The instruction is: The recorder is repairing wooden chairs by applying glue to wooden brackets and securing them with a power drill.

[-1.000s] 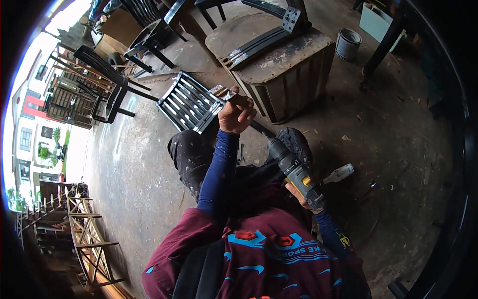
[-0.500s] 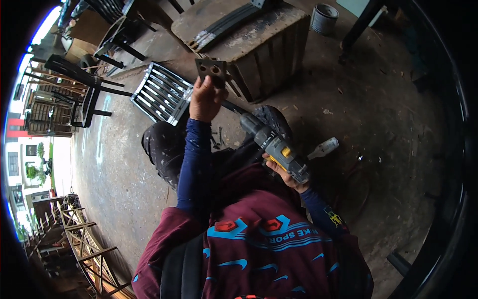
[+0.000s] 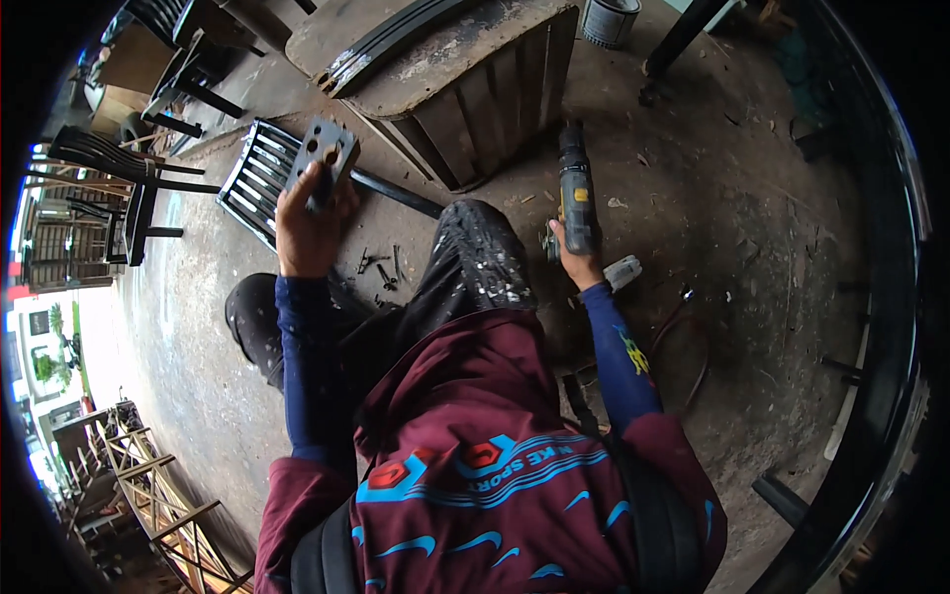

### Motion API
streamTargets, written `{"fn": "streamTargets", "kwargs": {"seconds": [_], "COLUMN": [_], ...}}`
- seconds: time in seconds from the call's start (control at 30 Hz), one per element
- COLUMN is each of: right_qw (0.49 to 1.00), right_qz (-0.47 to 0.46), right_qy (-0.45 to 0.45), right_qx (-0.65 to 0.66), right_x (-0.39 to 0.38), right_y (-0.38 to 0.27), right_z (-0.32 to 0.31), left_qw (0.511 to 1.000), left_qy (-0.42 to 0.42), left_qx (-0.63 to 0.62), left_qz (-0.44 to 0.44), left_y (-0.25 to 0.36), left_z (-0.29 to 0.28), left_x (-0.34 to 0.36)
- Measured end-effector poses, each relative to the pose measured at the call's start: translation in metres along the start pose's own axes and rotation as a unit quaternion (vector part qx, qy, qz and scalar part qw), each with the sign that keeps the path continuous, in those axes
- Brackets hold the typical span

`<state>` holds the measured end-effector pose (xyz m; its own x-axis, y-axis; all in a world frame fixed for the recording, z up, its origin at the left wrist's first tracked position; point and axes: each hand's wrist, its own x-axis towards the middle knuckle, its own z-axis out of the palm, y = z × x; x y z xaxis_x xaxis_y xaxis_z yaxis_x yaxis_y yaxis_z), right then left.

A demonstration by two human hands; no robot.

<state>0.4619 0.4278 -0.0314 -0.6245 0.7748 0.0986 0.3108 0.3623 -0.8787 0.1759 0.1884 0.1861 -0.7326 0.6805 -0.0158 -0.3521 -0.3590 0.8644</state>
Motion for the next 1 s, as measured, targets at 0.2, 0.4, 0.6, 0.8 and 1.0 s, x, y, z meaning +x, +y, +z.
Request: {"fn": "streamTargets", "kwargs": {"seconds": [0.2,0.4,0.6,0.8,1.0], "right_qw": [0.957,0.961,0.987,0.993,0.970], "right_qz": [-0.097,0.022,0.056,0.094,-0.115], "right_qy": [0.257,0.277,0.147,0.057,-0.023], "right_qx": [-0.093,-0.009,-0.014,0.042,-0.212], "right_x": [0.016,-0.015,-0.061,-0.061,-0.070], "right_y": [0.101,0.128,0.137,0.120,0.180], "right_z": [0.074,0.098,0.082,0.057,-0.008], "left_qw": [0.985,0.978,0.967,0.966,0.975], "left_qy": [0.081,0.094,0.157,0.171,0.116], "left_qx": [0.118,0.115,0.100,0.092,0.092], "left_qz": [-0.092,-0.148,-0.173,-0.168,-0.165], "left_y": [-0.029,-0.044,-0.064,-0.077,-0.089], "left_z": [-0.003,-0.004,0.011,0.012,0.017], "left_x": [-0.042,-0.059,-0.044,-0.035,-0.028]}}
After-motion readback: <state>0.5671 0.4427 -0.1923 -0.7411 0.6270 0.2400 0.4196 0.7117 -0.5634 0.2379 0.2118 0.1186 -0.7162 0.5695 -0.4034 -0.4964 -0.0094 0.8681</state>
